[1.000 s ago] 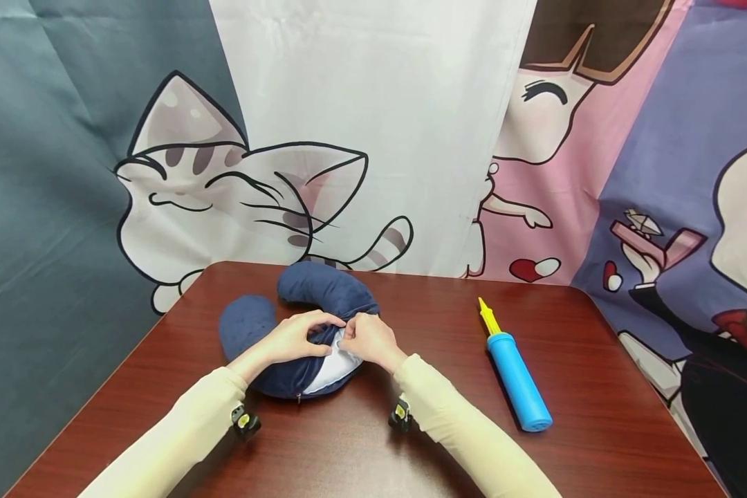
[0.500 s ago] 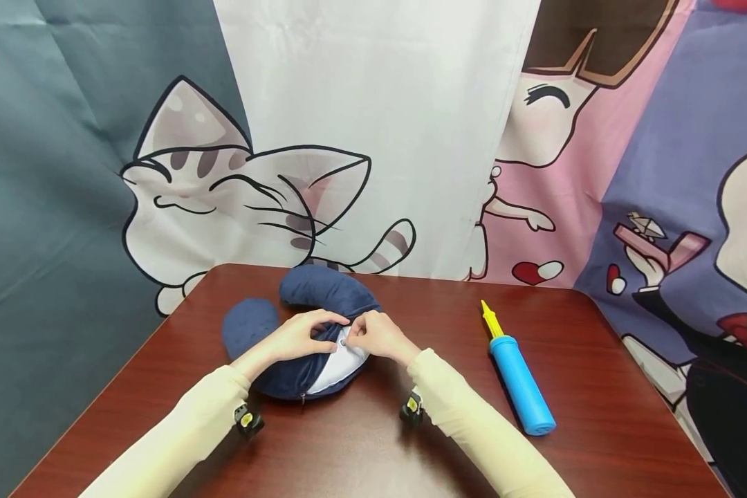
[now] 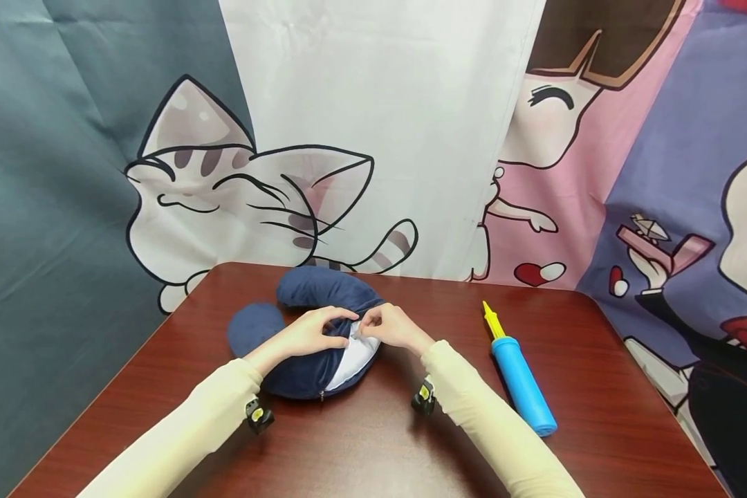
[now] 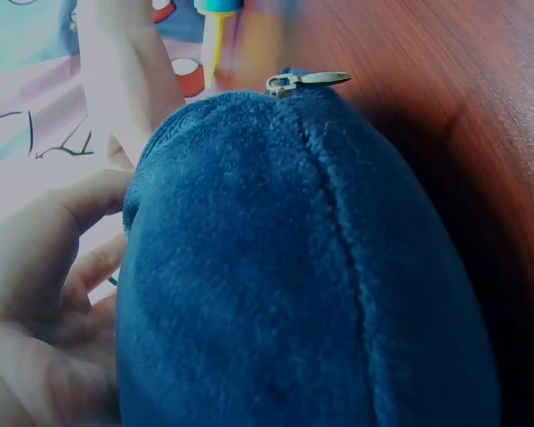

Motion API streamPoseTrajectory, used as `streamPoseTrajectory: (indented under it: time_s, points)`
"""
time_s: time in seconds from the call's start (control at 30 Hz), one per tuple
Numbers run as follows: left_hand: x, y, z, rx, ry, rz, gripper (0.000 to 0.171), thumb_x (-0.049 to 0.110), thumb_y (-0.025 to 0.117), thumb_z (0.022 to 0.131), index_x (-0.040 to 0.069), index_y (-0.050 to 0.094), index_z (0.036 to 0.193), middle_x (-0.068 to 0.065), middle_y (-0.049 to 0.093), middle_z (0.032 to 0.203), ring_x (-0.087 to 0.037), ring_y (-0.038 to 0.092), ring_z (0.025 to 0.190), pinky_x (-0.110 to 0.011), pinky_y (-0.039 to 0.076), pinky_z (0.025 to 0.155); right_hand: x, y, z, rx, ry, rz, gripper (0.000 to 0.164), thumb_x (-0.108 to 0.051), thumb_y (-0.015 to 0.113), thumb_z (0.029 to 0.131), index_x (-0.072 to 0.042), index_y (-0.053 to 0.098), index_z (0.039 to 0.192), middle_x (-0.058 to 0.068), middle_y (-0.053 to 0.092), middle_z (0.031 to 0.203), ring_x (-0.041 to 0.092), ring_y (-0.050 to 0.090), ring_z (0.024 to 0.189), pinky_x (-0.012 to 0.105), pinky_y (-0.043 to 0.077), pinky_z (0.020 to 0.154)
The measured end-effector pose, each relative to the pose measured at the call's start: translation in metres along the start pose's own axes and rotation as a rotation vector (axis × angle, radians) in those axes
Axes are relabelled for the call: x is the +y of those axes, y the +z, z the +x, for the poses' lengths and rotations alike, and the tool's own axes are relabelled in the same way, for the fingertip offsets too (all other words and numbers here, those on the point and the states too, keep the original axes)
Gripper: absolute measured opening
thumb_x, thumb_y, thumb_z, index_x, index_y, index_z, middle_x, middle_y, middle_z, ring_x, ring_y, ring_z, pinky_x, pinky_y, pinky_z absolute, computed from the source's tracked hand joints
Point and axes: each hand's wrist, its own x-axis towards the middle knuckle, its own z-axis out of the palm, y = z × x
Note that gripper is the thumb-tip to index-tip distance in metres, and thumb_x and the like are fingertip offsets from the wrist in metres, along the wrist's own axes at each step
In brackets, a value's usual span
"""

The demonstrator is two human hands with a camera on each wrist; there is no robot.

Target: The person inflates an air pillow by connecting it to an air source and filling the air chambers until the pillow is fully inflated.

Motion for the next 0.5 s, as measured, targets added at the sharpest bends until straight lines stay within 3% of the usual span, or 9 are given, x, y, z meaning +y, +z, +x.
streamPoseTrajectory:
  time_s: [0.3,0.5]
  points:
    - [0.004,0.002,0.005,-0.014,-0.008,-0.018,0.049,0.023,0.071,0.089,0.014,0.058,0.135,-0.013,0.061,0.134,-0.028,0.057,0.125,-0.047,0.047,0.104,0.005,-0.004,0.0,0.006,0.037,0.031,0.009,-0.016,0.068,0.091,-0.011,0.075,0.093,0.004,0.073,0.089,0.011,0.058,0.08,0.024,0.048,0.071]
    - [0.009,-0.001,0.011,-0.052,-0.092,-0.092,0.049,0.023,0.072,0.088,0.015,0.059,0.135,-0.013,0.058,0.138,-0.028,0.054,0.128,-0.045,0.047,0.104,0.007,-0.007,-0.001,0.004,0.036,0.034,0.01,-0.018,0.069,0.091,-0.011,0.074,0.095,0.004,0.073,0.089,0.01,0.058,0.08,0.024,0.048,0.072]
